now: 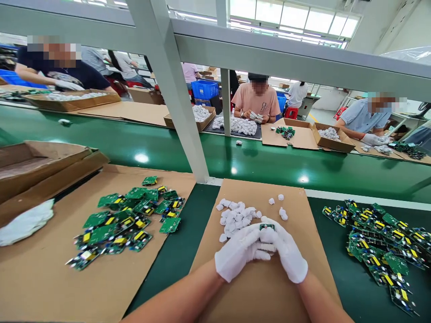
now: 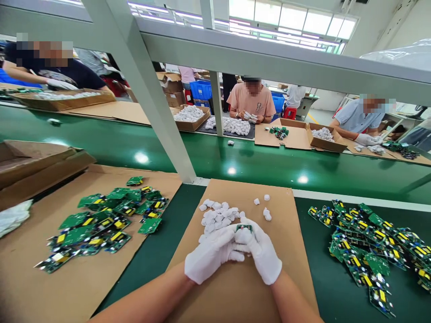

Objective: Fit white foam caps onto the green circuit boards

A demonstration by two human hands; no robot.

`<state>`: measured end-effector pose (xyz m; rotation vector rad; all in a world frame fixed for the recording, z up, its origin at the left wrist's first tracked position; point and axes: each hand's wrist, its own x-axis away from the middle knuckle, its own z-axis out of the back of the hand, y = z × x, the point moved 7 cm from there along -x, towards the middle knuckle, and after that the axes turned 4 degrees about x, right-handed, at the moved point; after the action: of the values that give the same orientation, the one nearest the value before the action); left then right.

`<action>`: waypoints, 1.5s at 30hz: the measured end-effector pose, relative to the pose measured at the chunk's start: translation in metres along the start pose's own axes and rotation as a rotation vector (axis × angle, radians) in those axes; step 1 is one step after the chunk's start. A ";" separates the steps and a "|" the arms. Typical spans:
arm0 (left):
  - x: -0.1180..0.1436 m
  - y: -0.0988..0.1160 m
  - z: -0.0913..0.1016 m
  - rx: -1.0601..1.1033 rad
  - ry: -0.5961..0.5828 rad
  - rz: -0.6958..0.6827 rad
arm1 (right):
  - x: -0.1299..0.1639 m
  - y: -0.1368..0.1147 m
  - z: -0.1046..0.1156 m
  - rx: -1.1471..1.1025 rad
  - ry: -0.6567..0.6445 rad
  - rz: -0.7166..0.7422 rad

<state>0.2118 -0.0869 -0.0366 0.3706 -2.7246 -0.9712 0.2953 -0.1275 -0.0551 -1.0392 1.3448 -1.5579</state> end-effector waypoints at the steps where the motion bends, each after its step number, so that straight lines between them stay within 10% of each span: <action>1: 0.000 0.000 0.000 -0.025 0.004 -0.002 | 0.001 -0.001 0.000 0.060 0.006 0.005; 16: -0.002 -0.003 0.016 -0.073 0.125 0.045 | 0.003 -0.012 0.008 0.304 -0.033 0.182; 23: 0.005 0.033 0.005 0.079 0.128 -0.076 | -0.021 0.000 0.076 0.843 0.447 0.075; 27: -0.002 0.062 0.014 -0.232 0.178 -0.131 | -0.034 0.009 0.060 1.125 0.270 0.137; 32: -0.045 0.127 0.068 -1.059 0.513 -0.312 | -0.032 0.012 0.050 1.250 0.190 0.174; 38: -0.091 0.172 0.129 -1.380 0.763 -0.263 | -0.031 0.019 0.051 1.373 0.206 0.197; 45: -0.078 0.180 0.135 -1.583 0.828 -0.255 | -0.023 0.033 0.024 1.410 -0.065 0.198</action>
<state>0.2167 0.1510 -0.0320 0.5502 -0.7230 -2.0019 0.3280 -0.1172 -0.0874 -0.0436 0.0668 -1.7359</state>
